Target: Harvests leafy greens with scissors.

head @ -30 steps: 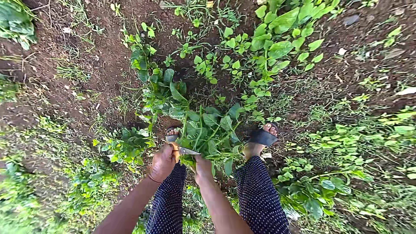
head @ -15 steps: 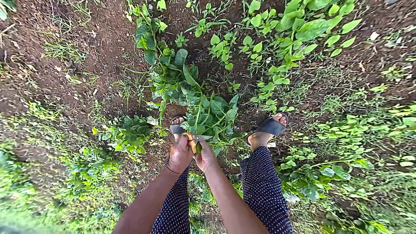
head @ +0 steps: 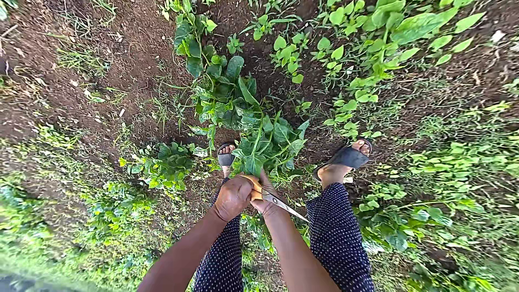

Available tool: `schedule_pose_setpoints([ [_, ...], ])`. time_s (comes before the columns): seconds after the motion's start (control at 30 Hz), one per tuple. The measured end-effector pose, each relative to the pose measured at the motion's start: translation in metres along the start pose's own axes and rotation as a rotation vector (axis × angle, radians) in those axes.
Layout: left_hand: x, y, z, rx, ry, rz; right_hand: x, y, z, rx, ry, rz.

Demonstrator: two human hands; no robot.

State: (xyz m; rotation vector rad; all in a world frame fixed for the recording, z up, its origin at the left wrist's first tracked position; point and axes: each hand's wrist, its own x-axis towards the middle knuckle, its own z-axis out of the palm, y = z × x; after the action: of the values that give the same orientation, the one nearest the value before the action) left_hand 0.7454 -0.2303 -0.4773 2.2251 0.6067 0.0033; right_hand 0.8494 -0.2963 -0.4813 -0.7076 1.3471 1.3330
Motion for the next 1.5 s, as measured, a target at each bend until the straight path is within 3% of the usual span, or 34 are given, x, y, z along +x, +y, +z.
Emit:
schedule_pose_setpoints([
  [0.17, 0.001, -0.001, -0.005, 0.001, -0.034, 0.109, 0.008, -0.002, -0.002, 0.008, -0.09, 0.038],
  [0.27, 0.005, 0.005, -0.011, -0.065, -0.045, 0.087, 0.008, 0.004, -0.001, -0.006, -0.046, -0.031],
  [0.33, 0.02, 0.013, -0.028, -0.096, -0.123, -0.107, 0.013, 0.009, -0.005, -0.083, 0.086, -0.126],
  [0.47, 0.111, 0.001, -0.079, -0.163, -0.735, -0.795, 0.014, 0.017, -0.009, -0.139, 0.267, -0.177],
  [0.6, 0.189, -0.045, -0.062, -0.165, -0.992, -0.923, 0.013, 0.026, -0.019, -0.182, 0.3, -0.178],
  [0.73, 0.228, -0.062, -0.046, -0.102, -1.143, -1.234, 0.009, 0.021, -0.025, -0.195, 0.312, -0.178],
  [0.9, 0.241, -0.057, -0.058, -0.11, -1.161, -1.387, 0.008, 0.02, -0.034, -0.306, 0.333, -0.167],
  [1.07, 0.237, -0.052, -0.087, -0.12, -1.281, -1.271, 0.005, 0.01, -0.031, -0.302, 0.345, -0.138],
  [1.13, 0.226, -0.056, -0.089, -0.094, -1.315, -1.328, 0.003, 0.005, -0.029, -0.284, 0.345, -0.109],
  [1.27, 0.206, -0.078, -0.08, -0.319, -1.179, -1.429, -0.001, 0.001, -0.024, -0.275, 0.347, -0.078],
  [1.5, 0.187, -0.097, -0.054, -0.687, -1.03, -1.402, -0.003, -0.005, -0.023, -0.294, 0.364, -0.072],
])
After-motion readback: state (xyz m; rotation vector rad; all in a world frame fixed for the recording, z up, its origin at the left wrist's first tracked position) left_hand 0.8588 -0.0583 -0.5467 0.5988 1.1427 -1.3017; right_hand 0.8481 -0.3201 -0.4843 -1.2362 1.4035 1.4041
